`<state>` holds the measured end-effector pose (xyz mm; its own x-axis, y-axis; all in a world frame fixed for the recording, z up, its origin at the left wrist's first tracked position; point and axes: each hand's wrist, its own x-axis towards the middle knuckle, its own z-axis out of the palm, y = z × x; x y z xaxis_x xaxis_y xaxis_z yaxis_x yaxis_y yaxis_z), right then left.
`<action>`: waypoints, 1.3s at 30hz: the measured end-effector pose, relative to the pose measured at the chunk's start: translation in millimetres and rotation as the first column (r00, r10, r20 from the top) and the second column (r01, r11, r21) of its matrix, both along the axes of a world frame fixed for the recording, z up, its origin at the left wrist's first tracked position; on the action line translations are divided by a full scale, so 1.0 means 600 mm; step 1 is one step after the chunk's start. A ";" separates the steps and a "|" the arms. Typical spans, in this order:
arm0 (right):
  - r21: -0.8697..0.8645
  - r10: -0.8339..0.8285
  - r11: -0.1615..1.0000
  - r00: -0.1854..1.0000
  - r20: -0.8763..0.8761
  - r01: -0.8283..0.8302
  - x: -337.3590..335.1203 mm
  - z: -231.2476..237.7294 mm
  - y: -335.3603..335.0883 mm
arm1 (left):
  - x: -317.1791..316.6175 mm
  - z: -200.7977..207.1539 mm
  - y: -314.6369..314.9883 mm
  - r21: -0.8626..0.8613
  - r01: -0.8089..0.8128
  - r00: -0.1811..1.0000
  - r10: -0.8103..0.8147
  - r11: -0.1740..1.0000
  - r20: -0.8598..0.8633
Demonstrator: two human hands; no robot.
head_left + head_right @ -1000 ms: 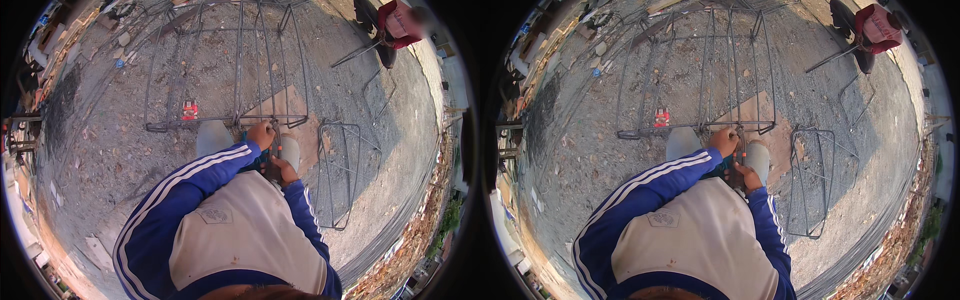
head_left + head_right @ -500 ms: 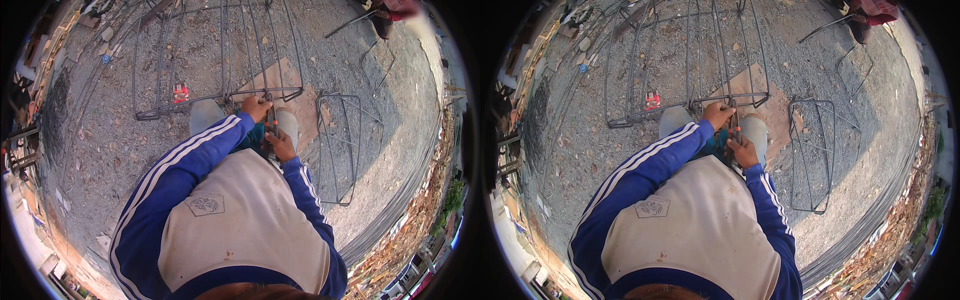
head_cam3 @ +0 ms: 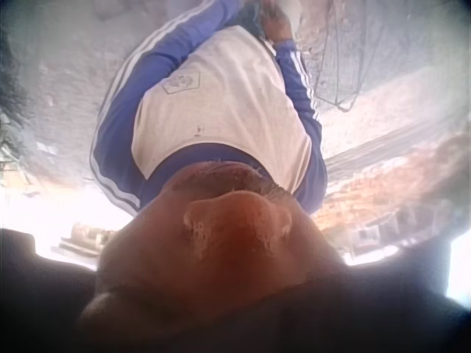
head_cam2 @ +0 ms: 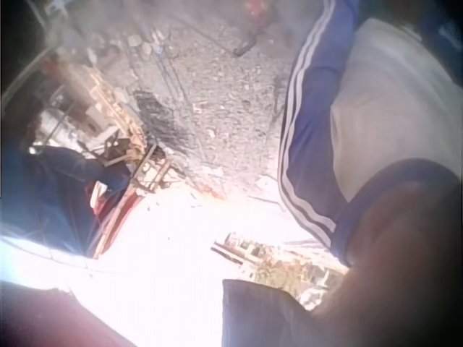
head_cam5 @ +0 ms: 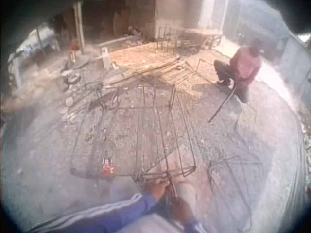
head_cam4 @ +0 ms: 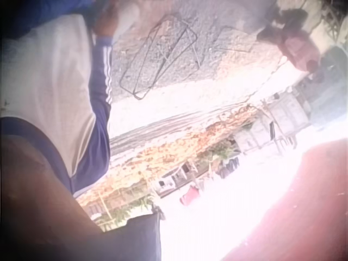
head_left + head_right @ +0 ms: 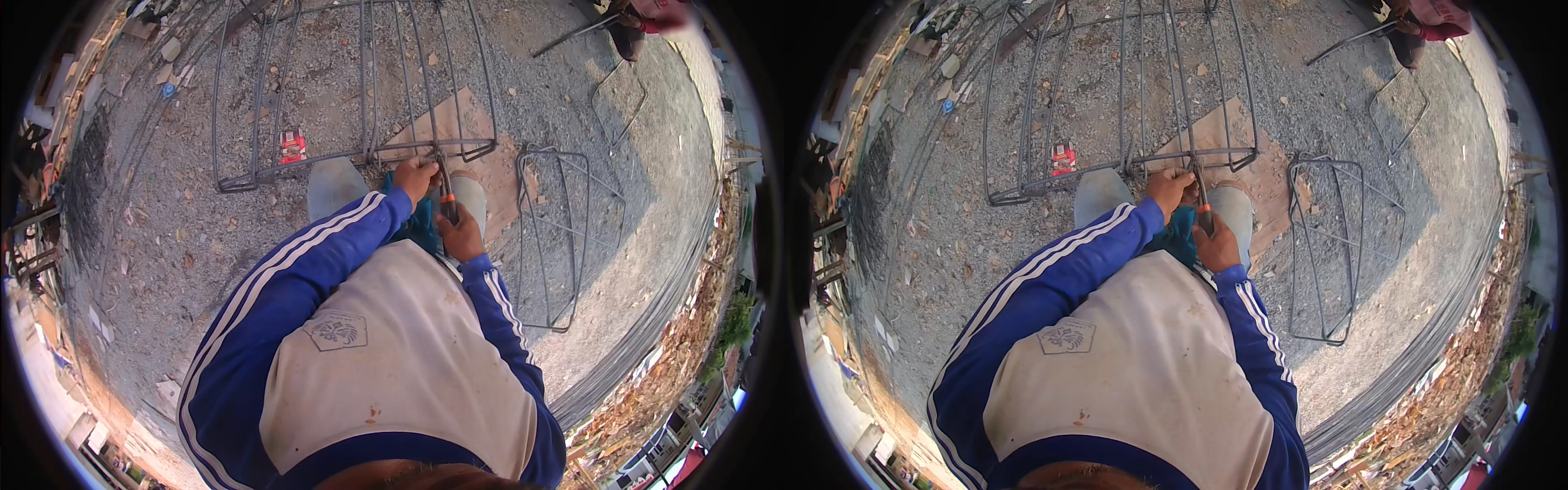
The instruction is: The person assembles a rebar structure by hand, positioning steel bars into a cage-like framework and securing them with wire ties using pliers.
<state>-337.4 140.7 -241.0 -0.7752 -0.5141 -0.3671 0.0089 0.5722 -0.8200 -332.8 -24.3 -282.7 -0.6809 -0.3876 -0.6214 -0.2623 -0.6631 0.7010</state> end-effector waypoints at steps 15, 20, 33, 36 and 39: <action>0.073 -0.070 0.997 0.765 0.640 0.030 -0.007 -0.061 0.002 | 0.021 0.019 -0.035 -0.049 0.275 0.960 -0.271 0.960 0.064; -0.209 -0.022 0.880 0.477 0.878 0.425 0.011 0.008 0.003 | 0.041 0.083 -0.039 -0.166 0.369 0.859 -0.404 0.914 -0.315; 0.140 0.046 0.990 0.969 -0.242 -0.012 -0.124 0.055 -0.036 | 0.115 0.150 -0.087 0.012 0.106 0.907 -0.091 0.994 -0.412; 0.388 0.389 0.900 0.769 -0.508 -0.199 -0.234 0.057 -0.070 | 0.133 0.120 -0.108 0.149 0.013 0.934 0.042 0.989 -0.354; 0.494 0.563 0.820 0.563 -0.605 -0.289 -0.288 0.076 -0.117 | 0.153 0.111 -0.119 0.191 -0.068 0.944 0.125 0.979 -0.306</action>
